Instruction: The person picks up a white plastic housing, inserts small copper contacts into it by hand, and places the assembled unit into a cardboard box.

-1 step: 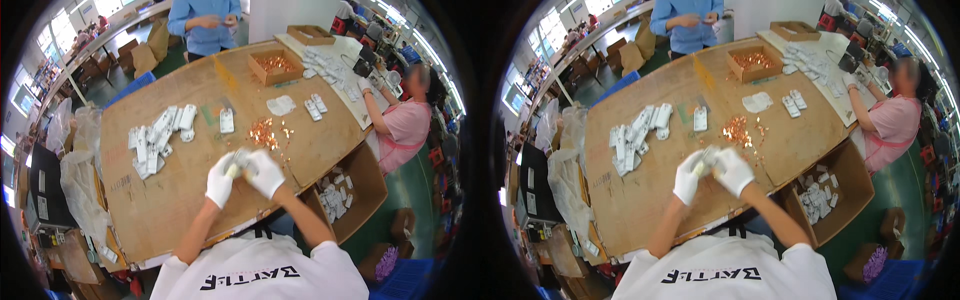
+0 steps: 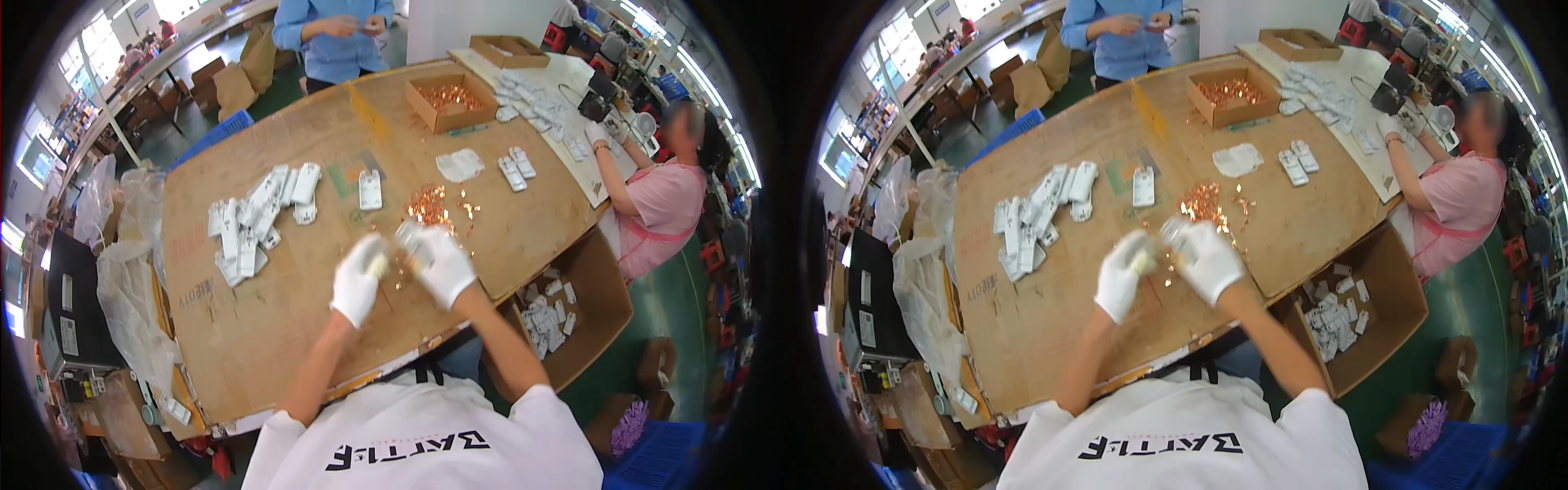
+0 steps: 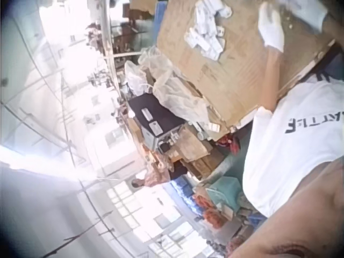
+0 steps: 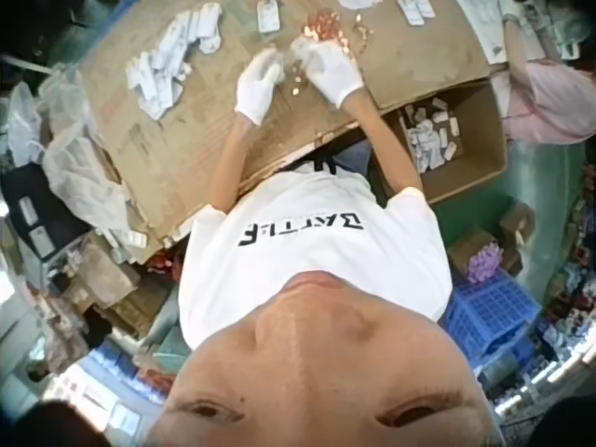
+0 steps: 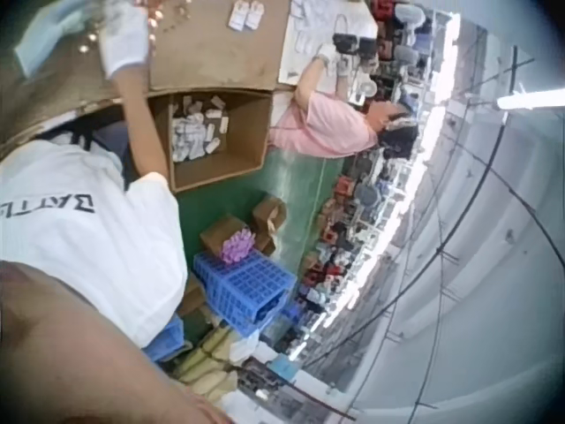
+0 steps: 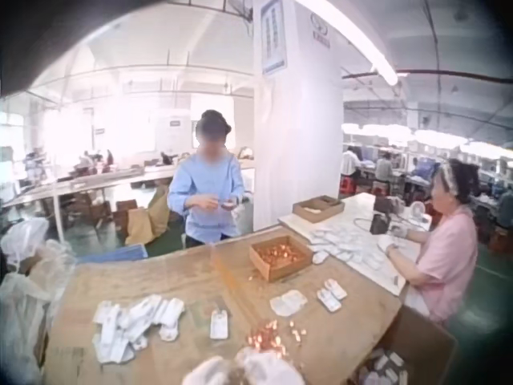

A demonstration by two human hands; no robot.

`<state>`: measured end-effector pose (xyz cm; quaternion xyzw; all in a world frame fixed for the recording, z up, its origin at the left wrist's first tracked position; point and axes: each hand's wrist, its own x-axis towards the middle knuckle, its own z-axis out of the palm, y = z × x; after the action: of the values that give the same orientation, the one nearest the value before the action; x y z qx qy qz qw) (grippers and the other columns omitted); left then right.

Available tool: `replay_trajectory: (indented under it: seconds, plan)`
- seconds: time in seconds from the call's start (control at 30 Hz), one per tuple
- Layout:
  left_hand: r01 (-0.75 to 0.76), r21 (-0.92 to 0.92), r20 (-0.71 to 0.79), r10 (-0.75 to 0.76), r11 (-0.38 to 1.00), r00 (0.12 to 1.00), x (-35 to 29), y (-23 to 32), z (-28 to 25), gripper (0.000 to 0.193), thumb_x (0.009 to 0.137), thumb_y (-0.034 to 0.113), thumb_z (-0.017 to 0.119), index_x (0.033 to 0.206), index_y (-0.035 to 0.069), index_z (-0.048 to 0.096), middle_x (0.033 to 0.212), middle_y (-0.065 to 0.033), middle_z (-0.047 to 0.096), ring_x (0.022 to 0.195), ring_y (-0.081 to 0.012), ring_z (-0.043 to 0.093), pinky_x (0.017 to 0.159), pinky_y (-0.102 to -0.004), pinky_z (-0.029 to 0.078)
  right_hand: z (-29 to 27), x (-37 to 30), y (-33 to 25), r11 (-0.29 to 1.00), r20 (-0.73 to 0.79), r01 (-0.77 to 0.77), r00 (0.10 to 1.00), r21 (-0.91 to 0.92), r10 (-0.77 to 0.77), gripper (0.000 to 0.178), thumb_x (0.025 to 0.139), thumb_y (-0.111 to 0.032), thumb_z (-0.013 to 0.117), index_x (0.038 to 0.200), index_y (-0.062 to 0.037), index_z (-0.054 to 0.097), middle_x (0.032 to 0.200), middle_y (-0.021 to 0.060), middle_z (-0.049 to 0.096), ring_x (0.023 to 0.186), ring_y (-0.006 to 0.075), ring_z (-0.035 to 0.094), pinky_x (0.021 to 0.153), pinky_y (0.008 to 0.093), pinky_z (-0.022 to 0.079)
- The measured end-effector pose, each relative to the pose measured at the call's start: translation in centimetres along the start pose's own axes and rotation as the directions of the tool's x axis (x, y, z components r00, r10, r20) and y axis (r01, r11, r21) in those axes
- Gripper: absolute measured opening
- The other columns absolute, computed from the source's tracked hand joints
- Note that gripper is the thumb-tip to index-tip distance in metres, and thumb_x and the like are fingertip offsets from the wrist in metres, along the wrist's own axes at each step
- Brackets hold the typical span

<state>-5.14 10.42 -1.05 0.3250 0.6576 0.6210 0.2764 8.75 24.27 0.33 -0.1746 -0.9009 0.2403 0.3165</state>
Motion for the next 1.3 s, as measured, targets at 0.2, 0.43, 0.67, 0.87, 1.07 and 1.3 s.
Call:
replay_trajectory:
  seconds: [0.2,0.43,0.67,0.87,1.07,1.3]
  plan:
    - [-0.144,0.921,-0.053,0.483,0.362,0.874,12.2,2.0,-5.1,0.055,0.078,0.02,0.074,0.129,0.011,0.054,0.121,-0.0157,0.058,0.117,-0.0344,0.052,0.099,-0.042,0.041,-8.7,7.0,17.9,0.774,-0.198,-0.362,0.932,-0.52,0.302,0.032,0.086,-0.033,0.065,0.102,-0.0064,0.059,0.113,0.0202,0.058,0.098,0.0381,0.059,0.085,0.0474,0.049]
    - [0.219,0.968,-0.178,0.288,-0.12,0.941,15.7,-3.1,-9.1,0.022,0.084,0.024,0.066,0.104,0.016,0.063,0.113,-0.0068,0.063,0.102,-0.0277,0.063,0.088,-0.0468,0.046,-6.7,5.1,12.3,0.88,-0.016,0.015,1.0,-0.474,-0.025,0.022,0.079,-0.018,0.068,0.1,-0.0143,0.064,0.1,0.0088,0.061,0.096,0.0297,0.059,0.085,0.0417,0.049]
    - [0.064,0.998,-0.063,0.362,0.009,0.93,10.5,-1.8,-7.8,0.018,0.085,0.007,0.056,0.101,0.006,0.063,0.105,-0.0138,0.062,0.095,-0.0313,0.062,0.084,-0.042,0.048,-4.1,-1.6,10.2,0.927,0.07,0.117,0.993,-0.356,-0.099,0.015,0.078,-0.009,0.061,0.09,-0.0149,0.067,0.089,0.0042,0.062,0.086,0.0263,0.061,0.077,0.0389,0.051]
    - [-0.22,0.764,-0.105,0.453,0.607,0.885,5.5,-0.6,-8.7,0.026,0.089,0.009,0.057,0.113,0.002,0.061,0.115,-0.0137,0.063,0.108,-0.0278,0.058,0.096,-0.039,0.045,-1.5,-1.3,10.6,0.855,0.222,0.242,0.963,-0.459,-0.153,0.01,0.079,-0.012,0.057,0.088,-0.0117,0.061,0.086,0.0058,0.058,0.084,0.0245,0.062,0.077,0.0357,0.051]
    - [0.673,-0.418,0.618,-0.352,0.61,0.703,-1.2,-2.6,-5.4,0.02,0.088,0.018,0.067,0.1,0.006,0.057,0.084,-0.0089,0.06,0.066,-0.0227,0.063,0.056,-0.0372,0.054,-1.6,-1.5,10.3,0.812,0.287,0.246,0.953,-0.53,-0.102,0.007,0.079,-0.012,0.059,0.083,-0.0088,0.063,0.086,0.006,0.06,0.086,0.0236,0.062,0.076,0.035,0.052]
    - [0.758,-0.516,0.742,-0.233,0.399,0.628,0.2,-3.6,-4.5,0.022,0.092,0.014,0.062,0.111,0.004,0.057,0.097,-0.0158,0.064,0.082,-0.0315,0.066,0.072,-0.0468,0.058,-1.6,0.0,8.5,0.716,0.395,0.272,0.919,-0.643,0.005,0.006,0.08,-0.012,0.058,0.081,-0.0083,0.063,0.084,0.0058,0.059,0.085,0.0227,0.061,0.075,0.0338,0.052]
